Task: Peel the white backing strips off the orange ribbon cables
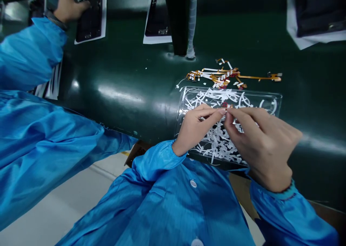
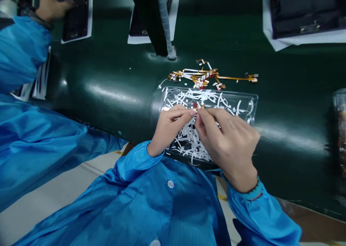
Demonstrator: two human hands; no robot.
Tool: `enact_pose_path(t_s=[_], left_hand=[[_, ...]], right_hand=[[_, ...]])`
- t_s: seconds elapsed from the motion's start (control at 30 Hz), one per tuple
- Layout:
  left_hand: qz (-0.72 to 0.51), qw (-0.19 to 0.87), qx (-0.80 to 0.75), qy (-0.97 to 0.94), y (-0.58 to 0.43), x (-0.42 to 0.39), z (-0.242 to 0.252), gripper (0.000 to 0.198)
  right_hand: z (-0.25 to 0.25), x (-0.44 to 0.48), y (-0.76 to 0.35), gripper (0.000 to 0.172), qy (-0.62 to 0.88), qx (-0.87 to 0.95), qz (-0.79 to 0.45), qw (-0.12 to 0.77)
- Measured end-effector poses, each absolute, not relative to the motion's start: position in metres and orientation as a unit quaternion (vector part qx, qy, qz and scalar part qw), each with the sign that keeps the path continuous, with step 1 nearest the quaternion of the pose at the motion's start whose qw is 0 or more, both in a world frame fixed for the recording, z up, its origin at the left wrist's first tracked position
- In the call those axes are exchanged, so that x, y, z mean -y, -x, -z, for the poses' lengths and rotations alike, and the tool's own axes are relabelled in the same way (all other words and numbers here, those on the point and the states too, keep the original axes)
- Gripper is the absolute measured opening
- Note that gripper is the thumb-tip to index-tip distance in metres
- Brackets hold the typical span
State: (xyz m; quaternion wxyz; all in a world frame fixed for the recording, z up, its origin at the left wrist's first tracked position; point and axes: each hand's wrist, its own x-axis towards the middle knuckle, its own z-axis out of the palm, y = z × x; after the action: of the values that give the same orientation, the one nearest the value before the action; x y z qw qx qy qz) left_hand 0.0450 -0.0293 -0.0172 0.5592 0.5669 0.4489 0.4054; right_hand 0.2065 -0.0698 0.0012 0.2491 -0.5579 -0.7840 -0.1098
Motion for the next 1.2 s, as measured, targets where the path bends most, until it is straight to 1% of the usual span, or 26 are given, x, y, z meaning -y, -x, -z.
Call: enact_pose_path(t_s=[0.1, 0.2, 0.37, 0.4, 0.43, 0.5, 0.57, 0.63, 0.73, 0.83, 0.93, 0.97, 1.0, 1.03, 1.13, 1.2], left_hand=[[-0.403, 0.553, -0.448, -0.575, -0.044, 0.031, 0.015, 0.013], [-0.396, 0.569, -0.427, -0.581, -0.043, 0.032, 0.012, 0.013], [-0.387, 0.549, -0.417, -0.613, -0.03, 0.027, 0.005, 0.015], [-0.386, 0.539, -0.413, -0.624, -0.022, 0.025, 0.003, 0.015], [-0.389, 0.528, -0.412, -0.633, -0.011, 0.022, 0.0, 0.015], [-0.405, 0.499, -0.431, -0.633, 0.017, 0.014, -0.003, 0.015], [-0.445, 0.451, -0.479, -0.607, 0.053, 0.003, -0.001, 0.018], [-0.49, 0.386, -0.546, -0.559, 0.091, -0.01, 0.009, 0.02], [-0.471, 0.314, -0.635, -0.526, 0.142, -0.028, 0.034, 0.019], [-0.449, 0.26, -0.688, -0.507, 0.176, -0.037, 0.055, 0.021], [-0.463, 0.194, -0.73, -0.464, 0.192, -0.035, 0.065, 0.052], [-0.463, 0.172, -0.74, -0.457, 0.194, -0.032, 0.066, 0.057], [-0.46, 0.151, -0.747, -0.456, 0.194, -0.028, 0.066, 0.057], [-0.459, 0.129, -0.749, -0.46, 0.192, -0.024, 0.066, 0.053], [-0.483, 0.074, -0.731, -0.476, 0.175, -0.01, 0.063, 0.034], [-0.504, 0.088, -0.708, -0.486, 0.157, -0.002, 0.059, 0.027]], right_hand=[[0.002, 0.068, -0.201, 0.01, 0.578, 0.764, 0.13, 0.254], [0.003, 0.065, -0.196, 0.004, 0.604, 0.741, 0.135, 0.261], [-0.014, 0.066, -0.207, 0.006, 0.635, 0.696, 0.036, 0.334], [-0.018, 0.068, -0.213, 0.004, 0.641, 0.691, 0.007, 0.333], [-0.019, 0.07, -0.221, 0.005, 0.641, 0.701, -0.025, 0.313], [-0.018, 0.076, -0.239, 0.022, 0.612, 0.752, -0.089, 0.229], [-0.014, 0.079, -0.256, 0.031, 0.583, 0.787, -0.11, 0.168], [-0.011, 0.076, -0.269, 0.037, 0.592, 0.785, -0.091, 0.157], [-0.01, 0.052, -0.276, 0.042, 0.612, 0.771, -0.039, 0.174], [-0.002, 0.008, -0.275, 0.034, 0.61, 0.776, 0.04, 0.159], [0.015, -0.035, -0.275, 0.04, 0.617, 0.775, 0.073, 0.113], [0.02, -0.046, -0.276, 0.038, 0.618, 0.776, 0.07, 0.099], [0.025, -0.053, -0.277, 0.036, 0.619, 0.778, 0.067, 0.086], [0.027, -0.058, -0.278, 0.033, 0.62, 0.778, 0.065, 0.076], [0.028, -0.059, -0.278, 0.034, 0.627, 0.774, 0.065, 0.058], [0.025, -0.053, -0.274, 0.034, 0.624, 0.778, 0.06, 0.045]])
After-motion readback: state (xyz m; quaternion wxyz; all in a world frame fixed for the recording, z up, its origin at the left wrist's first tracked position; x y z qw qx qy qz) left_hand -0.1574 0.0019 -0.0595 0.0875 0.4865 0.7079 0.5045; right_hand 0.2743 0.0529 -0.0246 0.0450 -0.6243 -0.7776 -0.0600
